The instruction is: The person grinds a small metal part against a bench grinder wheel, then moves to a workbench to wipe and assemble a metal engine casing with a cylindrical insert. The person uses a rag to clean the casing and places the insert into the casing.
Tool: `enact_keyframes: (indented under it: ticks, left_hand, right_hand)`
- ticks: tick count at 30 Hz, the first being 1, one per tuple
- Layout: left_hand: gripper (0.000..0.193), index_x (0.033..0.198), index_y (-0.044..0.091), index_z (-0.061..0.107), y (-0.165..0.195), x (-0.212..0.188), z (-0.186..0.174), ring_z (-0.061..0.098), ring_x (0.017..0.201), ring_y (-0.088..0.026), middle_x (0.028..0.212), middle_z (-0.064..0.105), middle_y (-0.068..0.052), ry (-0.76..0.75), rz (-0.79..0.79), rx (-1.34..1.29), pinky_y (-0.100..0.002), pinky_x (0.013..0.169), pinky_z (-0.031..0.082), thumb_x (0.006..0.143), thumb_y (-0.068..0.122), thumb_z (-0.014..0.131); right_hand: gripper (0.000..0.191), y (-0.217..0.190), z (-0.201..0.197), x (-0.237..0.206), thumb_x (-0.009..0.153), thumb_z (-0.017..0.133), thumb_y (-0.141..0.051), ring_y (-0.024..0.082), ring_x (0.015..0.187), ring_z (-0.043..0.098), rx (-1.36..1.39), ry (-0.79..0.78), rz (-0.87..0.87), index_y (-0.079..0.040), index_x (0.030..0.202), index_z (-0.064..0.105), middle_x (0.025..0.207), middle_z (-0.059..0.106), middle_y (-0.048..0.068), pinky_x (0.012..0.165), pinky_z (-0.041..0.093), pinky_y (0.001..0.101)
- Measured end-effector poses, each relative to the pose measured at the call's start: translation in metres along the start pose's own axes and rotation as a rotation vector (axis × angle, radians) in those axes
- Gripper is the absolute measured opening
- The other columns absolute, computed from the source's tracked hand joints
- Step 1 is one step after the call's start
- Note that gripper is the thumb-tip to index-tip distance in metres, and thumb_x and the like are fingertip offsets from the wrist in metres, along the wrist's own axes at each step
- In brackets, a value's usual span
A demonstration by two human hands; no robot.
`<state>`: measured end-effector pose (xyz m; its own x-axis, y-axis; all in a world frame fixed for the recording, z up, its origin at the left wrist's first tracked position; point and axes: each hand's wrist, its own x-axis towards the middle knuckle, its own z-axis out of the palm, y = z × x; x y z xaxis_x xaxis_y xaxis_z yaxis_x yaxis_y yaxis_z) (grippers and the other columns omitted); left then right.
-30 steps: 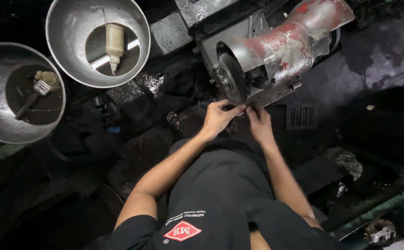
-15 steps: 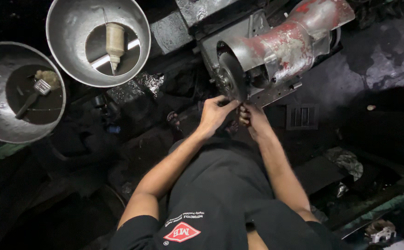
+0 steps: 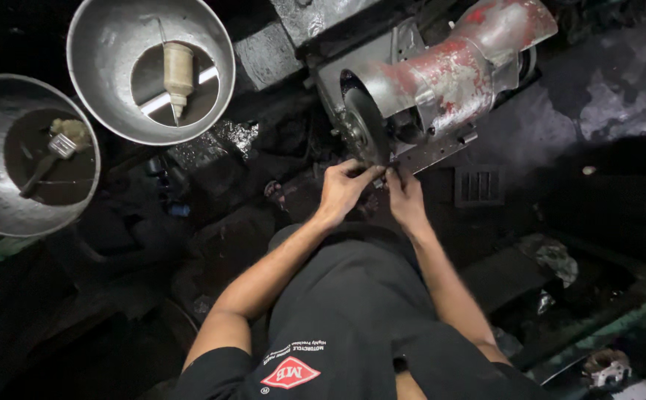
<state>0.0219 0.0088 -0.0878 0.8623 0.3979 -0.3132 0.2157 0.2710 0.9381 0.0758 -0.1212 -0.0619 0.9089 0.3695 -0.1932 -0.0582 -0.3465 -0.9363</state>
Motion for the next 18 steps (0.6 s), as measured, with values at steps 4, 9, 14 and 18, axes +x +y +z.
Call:
enact_keyframes:
  ticks: [4,9,14,18]
  left_hand:
    - [0.021,0.100,-0.002,0.079,-0.007,0.002,-0.001,0.067,0.077,-0.006,0.089,0.080,-0.005,-0.002,0.025,0.009,-0.025,0.070,0.054,0.088,0.016,0.080]
    - [0.020,0.098,-0.003,0.078,-0.006,0.004,-0.006,0.068,0.077,-0.008,0.090,0.077,-0.006,-0.026,0.054,-0.017,-0.026,0.071,0.055,0.088,0.014,0.080]
    - [0.022,0.103,-0.001,0.078,-0.002,0.001,-0.007,0.068,0.077,-0.007,0.089,0.079,-0.005,0.007,0.055,0.016,-0.026,0.071,0.056,0.088,0.015,0.079]
    - [0.020,0.102,-0.002,0.079,0.002,-0.001,-0.009,0.067,0.079,-0.008,0.091,0.079,-0.008,-0.016,0.040,0.026,-0.028,0.071,0.054,0.089,0.014,0.080]
  right_hand:
    - [0.016,0.008,-0.002,0.010,0.106,0.060,-0.019,0.009,0.070,0.049,0.473,-0.082,0.310,-0.004,0.105,0.063,0.082,0.057,-0.004,0.059,0.038,0.0268]
    - [0.017,0.004,-0.010,0.014,0.109,0.065,-0.019,0.013,0.055,0.049,0.909,-0.324,0.485,-0.004,0.100,0.063,0.066,0.051,-0.004,0.049,0.041,0.0299]
    - [0.023,-0.002,0.000,-0.004,0.108,0.060,-0.021,0.027,0.085,0.067,-0.399,0.100,-0.461,0.000,0.111,0.067,0.095,0.070,0.018,0.076,0.054,0.0383]
    - [0.025,0.004,0.004,-0.004,0.107,0.059,-0.021,0.021,0.074,0.062,-0.186,0.007,-0.112,0.003,0.108,0.067,0.084,0.067,0.014,0.068,0.050,0.0349]
